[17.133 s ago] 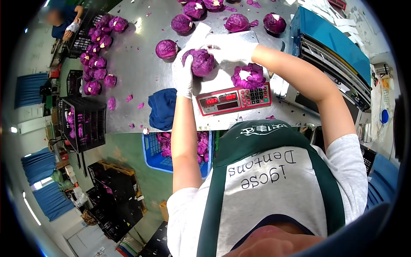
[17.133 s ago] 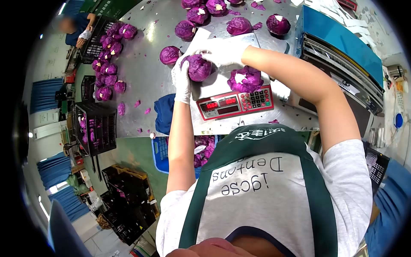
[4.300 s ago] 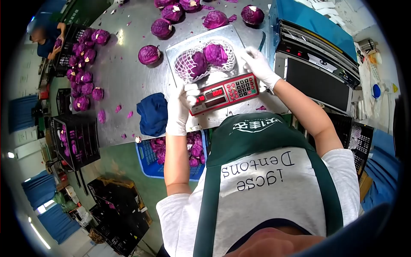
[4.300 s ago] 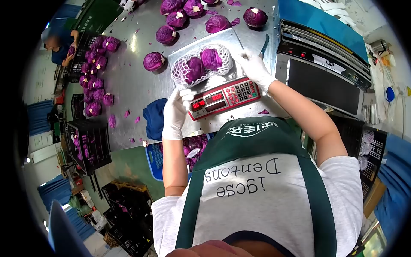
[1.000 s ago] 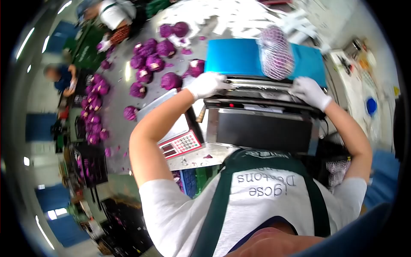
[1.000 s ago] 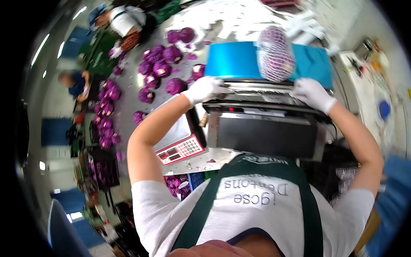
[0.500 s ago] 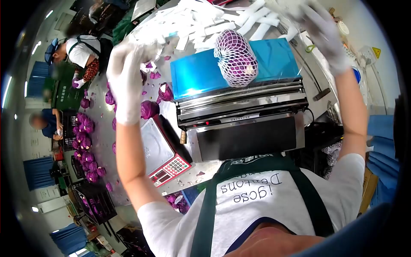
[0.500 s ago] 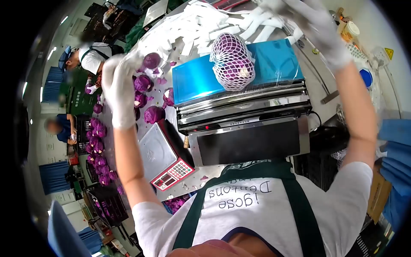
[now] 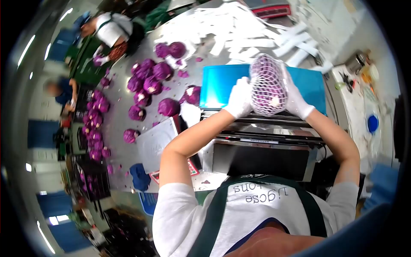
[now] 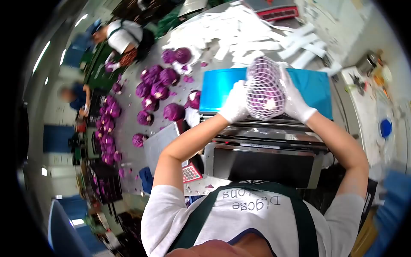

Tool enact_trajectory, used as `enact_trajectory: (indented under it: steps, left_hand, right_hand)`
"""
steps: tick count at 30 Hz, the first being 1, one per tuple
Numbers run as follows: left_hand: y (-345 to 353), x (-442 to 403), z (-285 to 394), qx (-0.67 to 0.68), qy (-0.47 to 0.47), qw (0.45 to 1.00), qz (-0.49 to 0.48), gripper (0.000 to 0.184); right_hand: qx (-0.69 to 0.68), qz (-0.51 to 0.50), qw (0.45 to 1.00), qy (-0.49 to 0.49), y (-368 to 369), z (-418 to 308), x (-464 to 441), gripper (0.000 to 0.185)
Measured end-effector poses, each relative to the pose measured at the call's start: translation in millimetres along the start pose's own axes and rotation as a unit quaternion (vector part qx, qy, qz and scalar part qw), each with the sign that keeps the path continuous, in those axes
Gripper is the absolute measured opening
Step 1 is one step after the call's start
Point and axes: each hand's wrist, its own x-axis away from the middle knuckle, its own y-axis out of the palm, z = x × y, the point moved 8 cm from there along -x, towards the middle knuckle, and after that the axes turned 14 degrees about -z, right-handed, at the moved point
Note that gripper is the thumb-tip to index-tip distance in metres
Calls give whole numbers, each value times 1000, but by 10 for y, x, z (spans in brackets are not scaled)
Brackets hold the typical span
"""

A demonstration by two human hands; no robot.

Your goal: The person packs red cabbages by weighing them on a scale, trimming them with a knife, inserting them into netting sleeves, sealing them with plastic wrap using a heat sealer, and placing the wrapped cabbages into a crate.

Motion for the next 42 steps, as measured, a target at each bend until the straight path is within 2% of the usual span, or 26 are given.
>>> enact_trajectory:
  steps: [3,4,5,7,9,10,12,14,15,17,19,20,21,23,24,27,29,31,33,34,35,37,38,39,41,42]
  left_hand:
    - [78,100,-56,-70,52,996,18,44]
    - [118,105,-45,-60,54,996,-28,46]
    - [-48,188,113,-87,95,992,-11,32]
    - [-216,372,334,105,159,978,-88,38]
    - [-867,834,702,328,148,931,-52,50]
    - [-963,999,819,270,188,935,-128,60]
    - [-910,1425,966,426,107,843,-311,44]
    - [-761,1858,1230,581,111,689,-419,46]
    - [-614,2061,1285,620,115,618,-469,48]
    - [-54,2384,1262,706,135,452,-528,61]
    - [427,2600,1109,762,76,389,-512,70]
    - [800,2709,927,848,12,232,-477,70]
    - [858,2797,890,890,-20,144,-433,77]
    - [852,2984,886,928,-74,55,-360,83]
    - [835,3097,884,933,-73,45,-349,88]
    - [787,3372,833,933,3,110,-342,96]
    - [836,3505,665,881,-36,339,-327,86]
    - [825,3513,575,877,-24,364,-314,72]
    - [890,3499,472,883,-74,371,-278,61]
    - [917,3475,431,871,-104,400,-265,52]
    - [948,3446,378,858,-111,438,-242,49]
    - [965,3424,286,803,-147,540,-204,46]
    - [900,3411,295,782,-165,574,-179,46]
    - [781,3416,278,731,-190,641,-133,47]
    - [639,3381,116,660,-174,727,-69,47]
    - [544,3375,100,644,-165,747,-11,46]
  right_hand:
    - [-80,-20,996,-12,-58,-214,-24,100]
    - [-116,-60,991,0,-109,-340,-46,96]
    - [-153,-99,983,17,-174,-482,-18,92]
    - [-198,-162,966,42,-250,-872,117,80]
    - [-112,-315,939,76,-287,-1330,284,72]
    - [-40,-350,932,82,-326,-1544,442,59]
    - [-95,-431,892,92,-177,-1604,834,50]
    - [-210,-446,847,198,147,-1487,1250,57]
    - [-182,-435,875,107,351,-1487,1364,68]
    - [-445,-460,741,203,964,-1525,1795,63]
    - [-611,-423,610,275,1500,-1436,2261,64]
    - [-719,-394,464,336,1689,-1582,2440,62]
    - [-703,-377,471,375,1796,-1605,2544,65]
    - [-743,-342,458,349,2040,-1498,2763,65]
    - [-774,-320,433,332,2099,-1479,2855,64]
    - [-775,-279,485,293,1908,-1754,2793,64]
    - [-786,-241,497,278,1846,-1768,2898,66]
    - [-790,-93,519,313,1729,-1685,3022,68]
    - [-781,-9,561,275,1650,-1590,3102,72]
    - [-699,7,638,322,1632,-1546,3161,71]
    - [-608,17,733,304,1573,-1613,3095,55]
    - [-450,84,810,366,1629,-1602,3117,36]
    - [-429,162,822,338,1641,-1601,3133,29]
    - [-384,223,840,313,1583,-1599,3139,29]
    - [-379,314,816,304,1437,-1537,3178,28]
    - [-345,331,813,332,1333,-1519,3210,28]
